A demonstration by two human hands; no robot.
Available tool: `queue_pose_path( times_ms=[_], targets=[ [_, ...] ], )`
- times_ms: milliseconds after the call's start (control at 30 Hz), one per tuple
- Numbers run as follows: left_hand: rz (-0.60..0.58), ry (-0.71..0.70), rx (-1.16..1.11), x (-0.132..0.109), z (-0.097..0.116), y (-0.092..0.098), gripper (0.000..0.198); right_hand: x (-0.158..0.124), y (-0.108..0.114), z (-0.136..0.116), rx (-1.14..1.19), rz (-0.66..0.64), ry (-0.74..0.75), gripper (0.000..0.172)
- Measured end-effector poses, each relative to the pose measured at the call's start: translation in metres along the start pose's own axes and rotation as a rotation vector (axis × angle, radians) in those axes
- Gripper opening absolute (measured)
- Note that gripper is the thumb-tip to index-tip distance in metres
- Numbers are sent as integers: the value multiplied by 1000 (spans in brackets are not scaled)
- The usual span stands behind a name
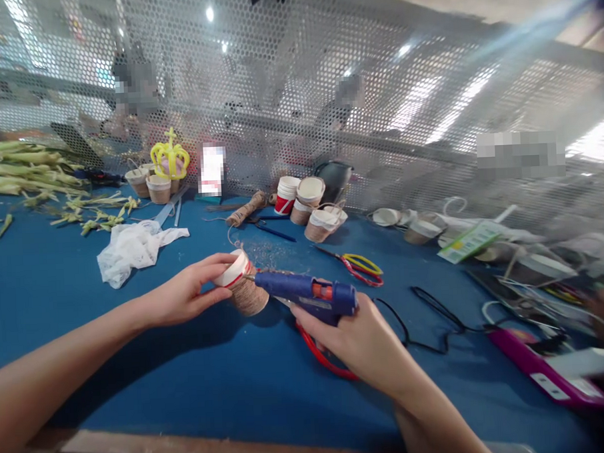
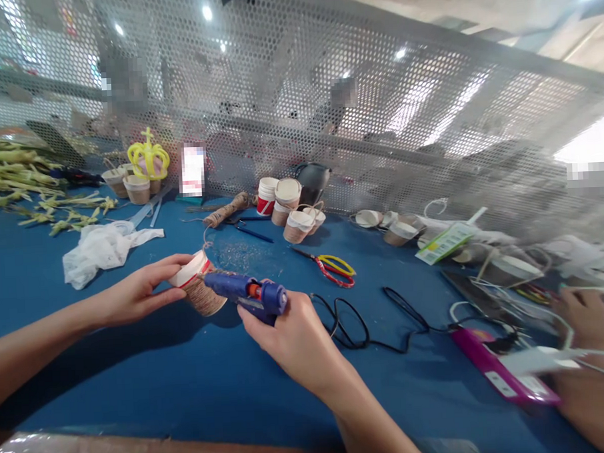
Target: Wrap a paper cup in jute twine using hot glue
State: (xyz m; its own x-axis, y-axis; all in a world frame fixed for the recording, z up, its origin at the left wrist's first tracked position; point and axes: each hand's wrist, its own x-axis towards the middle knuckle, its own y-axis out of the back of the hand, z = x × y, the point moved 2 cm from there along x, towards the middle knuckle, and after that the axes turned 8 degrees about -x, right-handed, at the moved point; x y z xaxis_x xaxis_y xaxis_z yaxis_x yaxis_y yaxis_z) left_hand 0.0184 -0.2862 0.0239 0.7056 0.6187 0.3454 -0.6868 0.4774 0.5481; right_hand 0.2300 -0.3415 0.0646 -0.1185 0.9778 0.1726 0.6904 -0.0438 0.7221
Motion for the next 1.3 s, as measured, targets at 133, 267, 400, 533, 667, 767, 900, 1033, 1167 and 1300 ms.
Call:
queue_pose_path(
  times_ms=[133, 267, 400, 533, 667, 767, 900, 1033, 1167, 1300],
  targets=[
    [6, 14, -8, 0, 0, 0, 28, 1, 0, 4, 8, 28, -38, 23],
    [-2, 27, -16, 1, 1, 0, 26, -1, -1, 5, 15, -1, -109, 25],
    [-1, 16, -13, 1, 3, 0, 26, -1, 0, 4, 22, -42, -123, 26],
    [7, -2, -21, 1, 2, 0, 26, 2, 4, 3, -26, 1, -60, 27],
    [3, -12, -32, 1, 2, 0, 23, 0, 6, 1, -37, 0, -40, 30],
    [2, -10, -38, 1, 2, 0, 26, -1, 4, 1, -19, -45, -75, 30],
    [5, -9, -42, 1, 2, 0, 25, 1, 6, 2, -39, 17, -107, 29],
    [8, -9, -51, 1, 2, 0, 23, 0, 2, 3, -24, -25, -138, 29],
    [11, 0, -77, 2, 2, 0, 24, -3, -2, 3, -46, -40, -109, 24],
    [25, 7, -93, 3, 1, -1, 23, -4, -3, -2, -86, -11, 3, 19]
  ],
)
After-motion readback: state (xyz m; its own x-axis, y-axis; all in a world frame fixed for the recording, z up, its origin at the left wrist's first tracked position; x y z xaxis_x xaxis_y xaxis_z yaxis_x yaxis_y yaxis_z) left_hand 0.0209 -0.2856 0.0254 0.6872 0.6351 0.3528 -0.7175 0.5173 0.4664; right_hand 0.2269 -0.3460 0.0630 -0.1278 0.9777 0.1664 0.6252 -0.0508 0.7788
